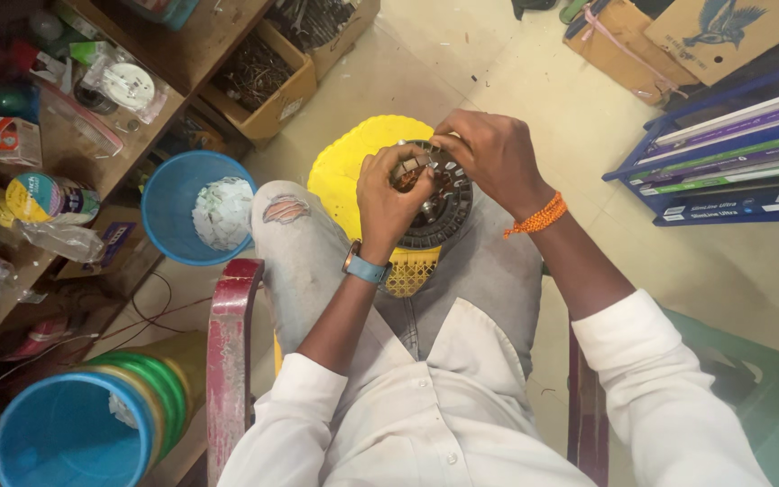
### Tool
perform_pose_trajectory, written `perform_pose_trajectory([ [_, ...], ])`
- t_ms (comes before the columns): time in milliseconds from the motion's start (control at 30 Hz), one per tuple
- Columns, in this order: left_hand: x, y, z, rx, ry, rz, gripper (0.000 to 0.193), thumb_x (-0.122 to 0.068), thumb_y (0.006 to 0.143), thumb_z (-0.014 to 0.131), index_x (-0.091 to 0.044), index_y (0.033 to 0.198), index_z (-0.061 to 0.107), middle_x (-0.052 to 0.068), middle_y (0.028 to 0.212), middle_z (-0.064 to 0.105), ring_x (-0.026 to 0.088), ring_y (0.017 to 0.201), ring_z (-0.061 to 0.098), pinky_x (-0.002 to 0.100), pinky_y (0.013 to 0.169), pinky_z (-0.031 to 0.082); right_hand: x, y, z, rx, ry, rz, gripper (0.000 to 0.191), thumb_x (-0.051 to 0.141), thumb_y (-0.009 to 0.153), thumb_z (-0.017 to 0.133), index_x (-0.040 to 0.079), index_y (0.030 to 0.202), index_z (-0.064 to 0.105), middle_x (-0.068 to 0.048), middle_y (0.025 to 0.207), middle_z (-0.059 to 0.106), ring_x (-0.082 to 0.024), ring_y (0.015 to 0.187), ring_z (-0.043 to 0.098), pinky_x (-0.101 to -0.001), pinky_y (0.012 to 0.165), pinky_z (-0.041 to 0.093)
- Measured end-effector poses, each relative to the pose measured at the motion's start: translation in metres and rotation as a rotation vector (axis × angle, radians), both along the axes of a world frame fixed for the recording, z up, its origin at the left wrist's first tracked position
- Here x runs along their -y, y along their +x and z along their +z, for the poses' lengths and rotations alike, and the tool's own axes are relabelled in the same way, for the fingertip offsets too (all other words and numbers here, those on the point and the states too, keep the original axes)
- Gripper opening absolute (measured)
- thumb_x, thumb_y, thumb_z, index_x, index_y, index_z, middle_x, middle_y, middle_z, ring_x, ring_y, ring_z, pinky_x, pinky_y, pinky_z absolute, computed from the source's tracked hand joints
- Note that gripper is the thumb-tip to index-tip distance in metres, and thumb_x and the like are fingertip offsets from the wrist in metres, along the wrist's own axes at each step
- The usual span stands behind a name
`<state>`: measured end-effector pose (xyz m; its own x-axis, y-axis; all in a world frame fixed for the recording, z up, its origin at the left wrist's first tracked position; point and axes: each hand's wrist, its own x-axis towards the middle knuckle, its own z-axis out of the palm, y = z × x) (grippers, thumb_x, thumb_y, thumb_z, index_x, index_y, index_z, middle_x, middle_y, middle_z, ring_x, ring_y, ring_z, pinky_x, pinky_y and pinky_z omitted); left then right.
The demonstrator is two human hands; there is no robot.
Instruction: The person sits with an electric motor armature on their lap and works the copper windings by hand, pressing and tucking wire ends around the commutator slots and rotating the armature to reach different sections. They continue adjusting the windings around the rotor throughout the clip.
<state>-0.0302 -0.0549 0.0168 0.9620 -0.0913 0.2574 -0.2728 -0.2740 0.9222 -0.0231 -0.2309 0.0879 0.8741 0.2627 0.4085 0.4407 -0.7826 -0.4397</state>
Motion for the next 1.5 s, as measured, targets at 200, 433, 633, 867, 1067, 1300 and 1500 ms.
perform_pose_trajectory([
  [200, -0.007, 0.012, -0.008, -0.347, -0.347, -0.229, 0.041, -0.016, 0.085, 0.078, -0.009, 0.12, 0.058, 0.008, 0.115, 0.073, 0.022, 0.106, 0.066, 0.037, 0.093, 0.056, 0.0, 0.016, -0.007, -0.026, -0.1, 0.049, 0.023, 0.025, 0.093, 0.081, 0.007, 0.089, 0.068, -0.009, 0.075, 0.068, -0.028, 0.067, 0.068, -0.0379, 0.06, 0.05],
  [433, -0.027, 0.045, -0.013, -0.821, -0.94, -0.49, 0.066, -0.023, 0.103, 0.067, -0.007, 0.159, 0.036, 0.019, 0.129, 0.066, 0.022, 0.121, 0.066, 0.037, 0.106, 0.055, -0.005, 0.032, -0.005, -0.081, -0.168, 0.128, 0.021, 0.026, 0.088, 0.081, 0.01, 0.09, 0.068, -0.008, 0.079, 0.07, -0.029, 0.072, 0.069, -0.0413, 0.061, 0.051],
  [633, -0.026, 0.048, -0.013, -0.758, -0.972, -0.633, 0.073, -0.011, 0.097, 0.069, -0.013, 0.156, 0.027, 0.01, 0.116, 0.068, 0.021, 0.114, 0.064, 0.039, 0.105, 0.054, -0.017, 0.023, 0.005, -0.3, -0.105, -0.081, 0.026, 0.031, 0.088, 0.084, 0.008, 0.089, 0.07, -0.011, 0.063, 0.062, -0.029, 0.058, 0.062, -0.0419, 0.055, 0.046],
  [867, -0.028, 0.055, -0.012, -0.682, -1.03, -0.784, 0.063, -0.003, 0.101, 0.069, -0.012, 0.152, 0.033, 0.005, 0.109, 0.065, 0.017, 0.118, 0.062, 0.033, 0.108, 0.052, -0.026, 0.011, 0.014, -0.409, 0.047, -0.127, 0.03, 0.03, 0.089, 0.082, 0.003, 0.089, 0.069, -0.011, 0.058, 0.058, -0.026, 0.051, 0.056, -0.0383, 0.052, 0.043],
  [1067, -0.028, 0.057, -0.011, -0.675, -1.05, -0.811, 0.065, -0.006, 0.1, 0.069, -0.016, 0.15, 0.029, 0.005, 0.108, 0.059, 0.017, 0.108, 0.062, 0.032, 0.098, 0.052, -0.025, 0.006, 0.02, -0.45, 0.139, -0.056, 0.025, 0.025, 0.093, 0.078, 0.002, 0.093, 0.071, -0.009, 0.062, 0.063, -0.018, 0.052, 0.057, -0.0343, 0.053, 0.044],
  [1300, -0.03, 0.057, -0.014, -0.6, -0.989, -0.786, 0.064, -0.008, 0.097, 0.071, -0.018, 0.147, 0.032, 0.005, 0.103, 0.057, 0.015, 0.101, 0.061, 0.03, 0.092, 0.052, -0.033, -0.042, 0.003, -0.415, 0.318, -0.104, 0.014, 0.016, 0.092, 0.076, 0.002, 0.095, 0.073, -0.006, 0.069, 0.066, -0.011, 0.058, 0.057, -0.0298, 0.055, 0.046],
  [1500, -0.03, 0.059, -0.019, -0.537, -0.933, -0.862, 0.028, -0.008, 0.103, 0.071, -0.009, 0.122, 0.052, 0.001, 0.11, 0.056, 0.012, 0.107, 0.057, 0.029, 0.101, 0.05, -0.013, -0.054, -0.009, -0.36, 0.312, -0.253, 0.011, 0.012, 0.095, 0.073, 0.002, 0.094, 0.069, -0.004, 0.064, 0.06, -0.009, 0.055, 0.049, -0.0282, 0.052, 0.041],
])
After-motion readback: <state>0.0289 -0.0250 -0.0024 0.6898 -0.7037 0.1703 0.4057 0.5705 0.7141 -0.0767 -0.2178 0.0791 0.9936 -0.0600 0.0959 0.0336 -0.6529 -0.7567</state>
